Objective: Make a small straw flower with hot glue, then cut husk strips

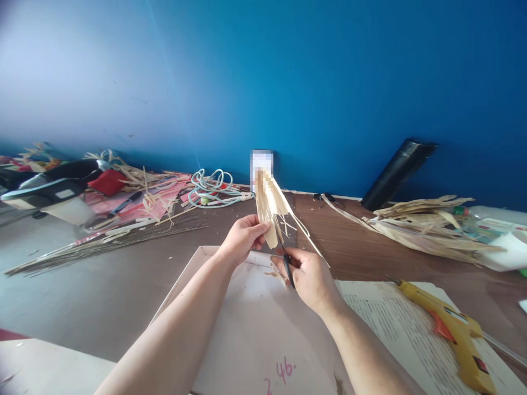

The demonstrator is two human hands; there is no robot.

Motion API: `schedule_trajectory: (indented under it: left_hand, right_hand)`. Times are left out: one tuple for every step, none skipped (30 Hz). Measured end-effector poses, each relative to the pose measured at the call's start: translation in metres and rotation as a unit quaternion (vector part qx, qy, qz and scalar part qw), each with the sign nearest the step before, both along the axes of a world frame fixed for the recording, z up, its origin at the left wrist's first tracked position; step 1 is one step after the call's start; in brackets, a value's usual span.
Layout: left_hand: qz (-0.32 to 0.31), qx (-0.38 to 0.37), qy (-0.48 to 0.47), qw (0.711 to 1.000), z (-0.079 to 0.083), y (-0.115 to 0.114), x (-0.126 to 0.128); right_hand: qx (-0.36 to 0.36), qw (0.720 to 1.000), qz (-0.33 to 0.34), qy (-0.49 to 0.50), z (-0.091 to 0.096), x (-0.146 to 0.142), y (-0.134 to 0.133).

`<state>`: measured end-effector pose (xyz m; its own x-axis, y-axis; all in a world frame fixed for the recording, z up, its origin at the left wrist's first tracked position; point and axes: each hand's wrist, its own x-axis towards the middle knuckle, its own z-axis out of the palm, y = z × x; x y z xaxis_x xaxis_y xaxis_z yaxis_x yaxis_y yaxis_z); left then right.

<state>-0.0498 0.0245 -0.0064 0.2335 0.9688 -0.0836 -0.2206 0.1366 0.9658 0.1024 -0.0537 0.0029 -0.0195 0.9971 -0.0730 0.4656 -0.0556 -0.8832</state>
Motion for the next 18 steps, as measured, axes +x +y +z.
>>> schedule_trajectory:
  left_hand:
    - [0.002,0.001,0.004,1.000,0.0006,-0.0003,0.0000]
    - [0.002,0.002,0.007,1.000,0.0009,-0.0005,0.0001]
    - [0.003,0.003,0.009,1.000,0.0009,-0.0005,0.0001]
    - [0.003,0.005,0.010,1.000,0.0006,-0.0004,0.0003]
    - [0.003,0.007,0.010,1.000,0.0002,-0.0002,0.0004]
    - [0.003,0.010,0.010,1.000,-0.0003,0.0001,0.0005]
    - [0.004,0.013,0.010,1.000,-0.0009,0.0003,0.0007]
    - [0.004,0.015,0.010,1.000,-0.0014,0.0005,0.0008]
    - [0.004,0.017,0.010,1.000,-0.0018,0.0007,0.0009]
    - [0.004,0.017,0.009,1.000,-0.0020,0.0008,0.0010]
    - [0.004,0.017,0.009,1.000,-0.0020,0.0008,0.0010]
    - [0.004,0.016,0.008,1.000,-0.0018,0.0007,0.0011]
    - [0.004,0.014,0.008,1.000,-0.0016,0.0006,0.0011]
    - [0.004,0.013,0.008,1.000,-0.0013,0.0005,0.0012]
    - [0.005,0.013,0.009,1.000,-0.0011,0.0004,0.0012]
    - [0.005,0.014,0.008,1.000,-0.0009,0.0004,0.0012]
    - [0.005,0.015,0.008,1.000,-0.0008,0.0004,0.0011]
    - [0.005,0.016,0.008,1.000,-0.0008,0.0005,0.0010]
  right_hand:
    - [0.002,1.000,0.002,0.003,-0.0011,0.0008,-0.0001]
    - [0.003,1.000,0.004,0.006,-0.0021,0.0015,-0.0002]
    - [0.003,1.000,0.005,0.008,-0.0028,0.0021,-0.0003]
    - [0.000,1.000,0.006,0.009,-0.0033,0.0025,-0.0004]
    - [-0.003,1.000,0.004,0.007,-0.0035,0.0027,-0.0004]
    - [-0.006,1.000,0.002,0.005,-0.0034,0.0028,-0.0004]
    - [-0.010,1.000,0.000,0.004,-0.0031,0.0027,-0.0004]
    - [-0.012,1.000,-0.002,0.003,-0.0027,0.0025,-0.0004]
    - [-0.014,1.000,-0.004,0.001,-0.0023,0.0022,-0.0005]
    - [-0.015,1.000,-0.006,0.002,-0.0019,0.0018,-0.0005]
    - [-0.015,1.000,-0.007,0.003,-0.0017,0.0015,-0.0006]
    - [-0.013,1.000,-0.006,0.005,-0.0016,0.0012,-0.0007]
    - [-0.010,1.000,-0.005,0.009,-0.0017,0.0009,-0.0007]
    - [-0.009,1.000,-0.002,0.013,-0.0018,0.0007,-0.0008]
    - [-0.009,1.000,0.000,0.018,-0.0018,0.0004,-0.0008]
    - [-0.011,1.000,0.002,0.021,-0.0017,0.0000,-0.0009]
    - [-0.013,1.000,0.001,0.023,-0.0014,-0.0004,-0.0009]
    - [-0.016,1.000,-0.002,0.025,-0.0010,-0.0010,-0.0009]
